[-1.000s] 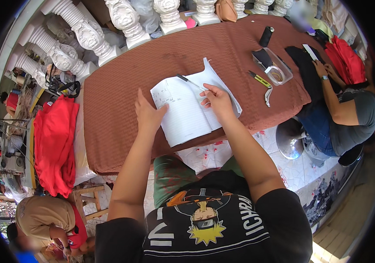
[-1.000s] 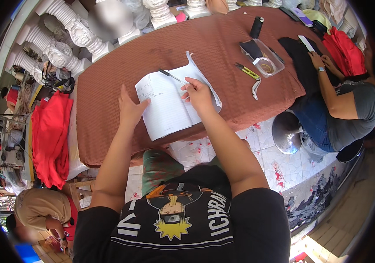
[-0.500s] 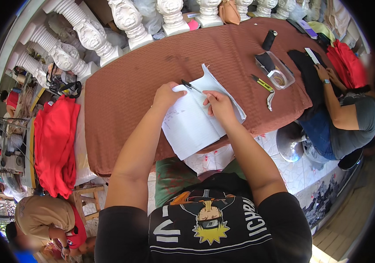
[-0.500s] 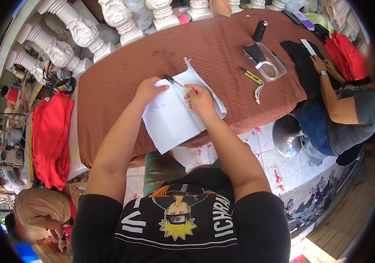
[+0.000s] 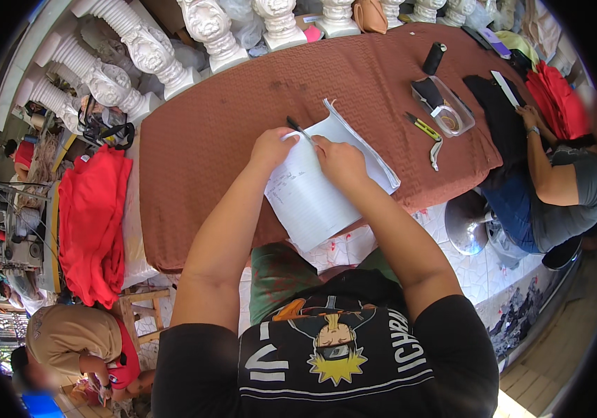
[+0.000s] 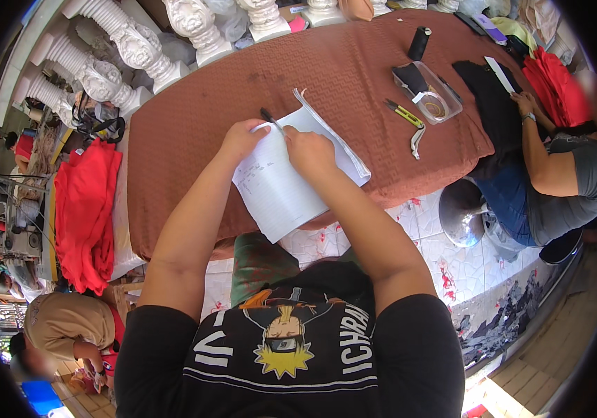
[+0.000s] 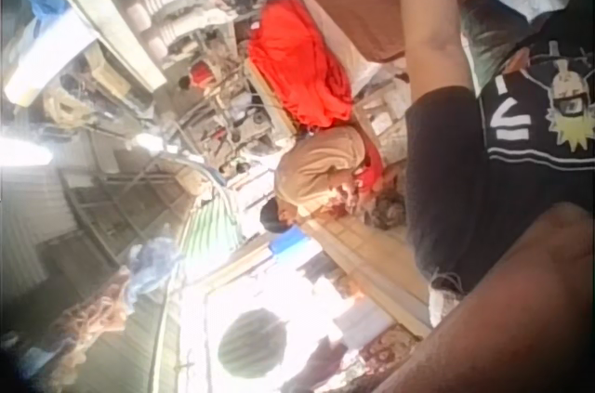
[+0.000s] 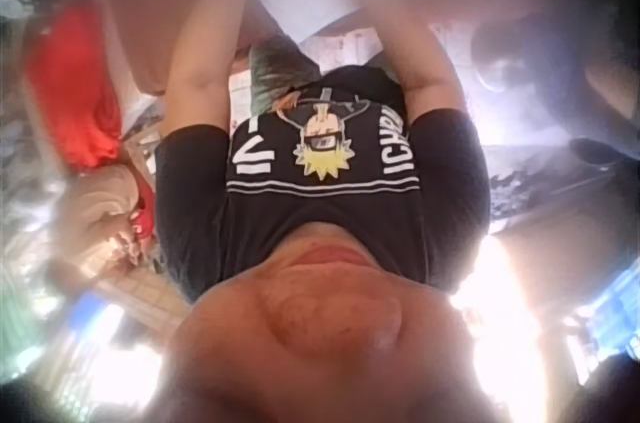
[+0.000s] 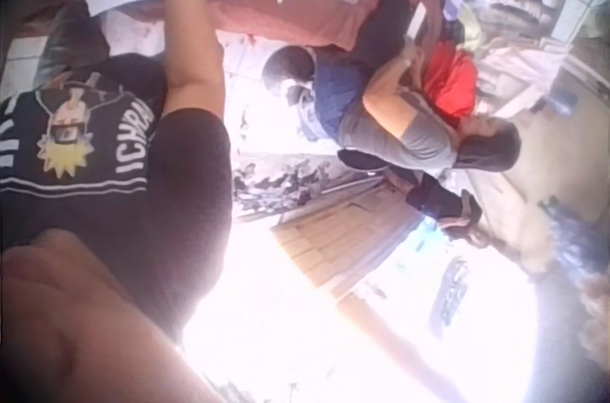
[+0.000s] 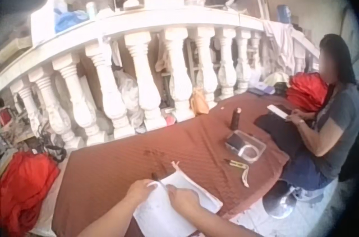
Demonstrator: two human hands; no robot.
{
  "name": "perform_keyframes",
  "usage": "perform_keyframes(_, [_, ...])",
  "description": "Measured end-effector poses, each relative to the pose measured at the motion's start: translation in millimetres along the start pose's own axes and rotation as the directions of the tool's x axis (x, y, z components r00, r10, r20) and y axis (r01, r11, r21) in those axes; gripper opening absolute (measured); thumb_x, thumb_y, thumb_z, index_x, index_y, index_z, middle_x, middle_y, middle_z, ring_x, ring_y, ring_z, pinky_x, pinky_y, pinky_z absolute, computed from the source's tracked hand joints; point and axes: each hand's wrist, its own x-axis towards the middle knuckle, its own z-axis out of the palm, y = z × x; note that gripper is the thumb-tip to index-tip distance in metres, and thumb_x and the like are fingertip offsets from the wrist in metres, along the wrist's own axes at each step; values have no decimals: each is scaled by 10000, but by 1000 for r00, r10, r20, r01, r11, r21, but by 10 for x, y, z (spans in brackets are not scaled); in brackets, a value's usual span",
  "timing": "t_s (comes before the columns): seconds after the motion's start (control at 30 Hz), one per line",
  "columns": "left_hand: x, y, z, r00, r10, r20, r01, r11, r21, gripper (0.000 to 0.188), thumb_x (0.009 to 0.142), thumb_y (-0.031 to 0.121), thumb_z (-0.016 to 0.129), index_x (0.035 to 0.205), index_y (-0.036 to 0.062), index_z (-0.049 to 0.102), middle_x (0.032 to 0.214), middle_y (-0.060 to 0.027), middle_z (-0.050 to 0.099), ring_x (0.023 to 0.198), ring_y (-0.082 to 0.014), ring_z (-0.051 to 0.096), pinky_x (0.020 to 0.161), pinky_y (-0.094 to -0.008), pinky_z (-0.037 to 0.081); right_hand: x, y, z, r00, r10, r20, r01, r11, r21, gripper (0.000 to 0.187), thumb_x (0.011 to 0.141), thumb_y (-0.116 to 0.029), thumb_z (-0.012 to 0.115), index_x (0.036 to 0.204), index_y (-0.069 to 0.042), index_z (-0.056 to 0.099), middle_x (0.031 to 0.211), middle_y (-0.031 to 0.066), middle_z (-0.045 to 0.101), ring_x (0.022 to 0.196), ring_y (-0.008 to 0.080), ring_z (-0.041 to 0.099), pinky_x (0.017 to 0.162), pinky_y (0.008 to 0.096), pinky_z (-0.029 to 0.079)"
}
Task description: The person picks up red t-shirts from a stack on a table, spreads them out to look at the fabric and seams, uses small shears to trim loose threads, and folds the shirts into a new pile before writing in a notebook.
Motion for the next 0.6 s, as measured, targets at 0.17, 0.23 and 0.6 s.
perform_keyframes(0.17, [9, -30, -39, 991, -73, -111, 71, 997, -29, 289, 832, 307, 597, 1024, 107, 679, 952, -146, 673, 882, -269, 643, 796, -355, 478, -88, -16, -58, 996, -86, -19, 85, 994, -65, 272, 889, -238, 508, 1115, -149, 631, 689, 174, 640, 614, 336, 631, 586, 429, 500])
perform_keyframes(0.23, [18, -31, -82, 976, -93, -198, 86, 995, -45, 280, 829, 312, 599, 1009, 115, 687, 948, -147, 673, 884, -270, 642, 795, -356, 478, -168, -30, -43, 994, -109, -4, 109, 992, -57, 273, 888, -235, 509, 1118, -150, 630, 689, 175, 639, 610, 335, 630, 585, 432, 499])
perform_keyframes(0.6, [-266, -186, -671, 927, 49, 372, 306, 474, -825, 395, 952, 323, 440, 1092, -2, 617, 1067, -127, 644, 957, -224, 628, 820, -341, 495, -310, -15, -158, 989, -132, 61, 126, 988, 88, 314, 874, -255, 534, 1156, -140, 610, 690, 172, 634, 663, 338, 631, 623, 437, 492])
